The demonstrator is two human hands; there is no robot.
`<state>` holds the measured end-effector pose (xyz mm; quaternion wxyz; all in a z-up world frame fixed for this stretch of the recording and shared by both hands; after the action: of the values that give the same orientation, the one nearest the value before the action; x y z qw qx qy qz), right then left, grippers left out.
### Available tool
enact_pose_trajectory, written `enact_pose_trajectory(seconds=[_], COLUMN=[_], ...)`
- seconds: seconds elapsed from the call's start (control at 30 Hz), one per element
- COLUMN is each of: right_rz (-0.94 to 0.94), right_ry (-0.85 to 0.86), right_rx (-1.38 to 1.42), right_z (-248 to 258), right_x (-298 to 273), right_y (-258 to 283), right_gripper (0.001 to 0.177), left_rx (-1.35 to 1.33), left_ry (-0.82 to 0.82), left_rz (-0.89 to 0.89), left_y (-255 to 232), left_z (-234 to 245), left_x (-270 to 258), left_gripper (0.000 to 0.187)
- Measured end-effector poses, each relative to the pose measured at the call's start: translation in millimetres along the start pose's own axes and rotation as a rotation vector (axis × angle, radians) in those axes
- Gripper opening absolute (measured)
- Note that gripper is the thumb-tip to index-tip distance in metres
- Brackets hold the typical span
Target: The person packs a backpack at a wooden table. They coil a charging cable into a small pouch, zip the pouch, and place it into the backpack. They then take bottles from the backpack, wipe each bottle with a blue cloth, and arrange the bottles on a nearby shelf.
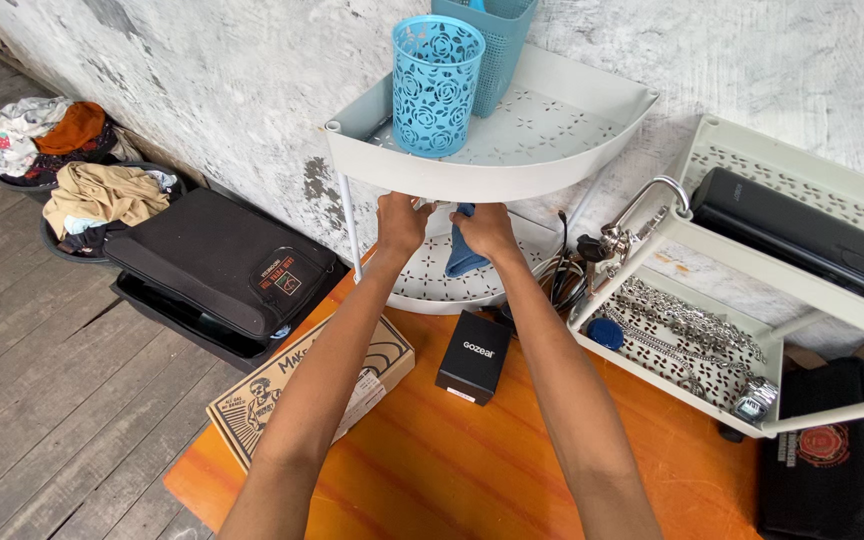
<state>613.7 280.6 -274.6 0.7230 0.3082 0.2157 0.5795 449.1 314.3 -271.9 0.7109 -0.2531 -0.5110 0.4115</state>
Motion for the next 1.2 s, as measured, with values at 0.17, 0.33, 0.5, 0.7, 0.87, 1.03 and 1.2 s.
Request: enact_pose_trajectory(seconds=[0.17,0.33,0.5,0.7,0.87,1.03,1.2], right_rz=[0.038,0.057,0.149,0.239,0.337,0.258,0.181], right_ry=[-0.009,-0.029,-0.077,-0.097,-0.006,0.013,-0.05], right_rx=[0.001,0.038,0.094,0.285,0.512,0.584,0.433], right_z=[-4.0,5.4,35.9,85.6,117.4,153.8,201.0], right_x=[6.5,-7.3,-57.8,-163.9,-247.5,-320.5,-396.9], right_y=[-0.1,3.1,18.7,36.1,30.3,-4.2,-40.2], right_gripper=[0.053,0.053,0.046,0.047,0.041,0.048,0.054], left_rx=[0.004,-0.003,-0.046,-0.29,-0.465,-0.575,-0.463], left_ry=[0.006,0.034,0.03,0.348,0.552,0.655,0.741], left_rz=[0.028,0.142,0.114,0.324,0.431,0.281,0.097], left_y=[6.2,-2.2,-52.5,-137.4,-192.9,-229.5,-267.1], left_z=[-1.2,2.1,20.5,40.5,27.9,-5.8,-52.6], left_x=[5.9,1.9,-27.0,-106.0,-163.5,-210.4,-254.1], left_gripper=[0.026,0.035,0.041,0.03,0.042,0.056,0.041])
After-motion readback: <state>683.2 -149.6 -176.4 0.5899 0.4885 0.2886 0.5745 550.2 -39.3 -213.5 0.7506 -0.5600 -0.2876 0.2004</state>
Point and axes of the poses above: each hand's wrist, its own x-axis towards the middle knuckle, its own z-axis out of the back of the hand, y = z × x, the point moved 5 cm from there along x, towards the middle knuckle, and after that the axes turned 2 degrees about y, right-handed, at the moved point
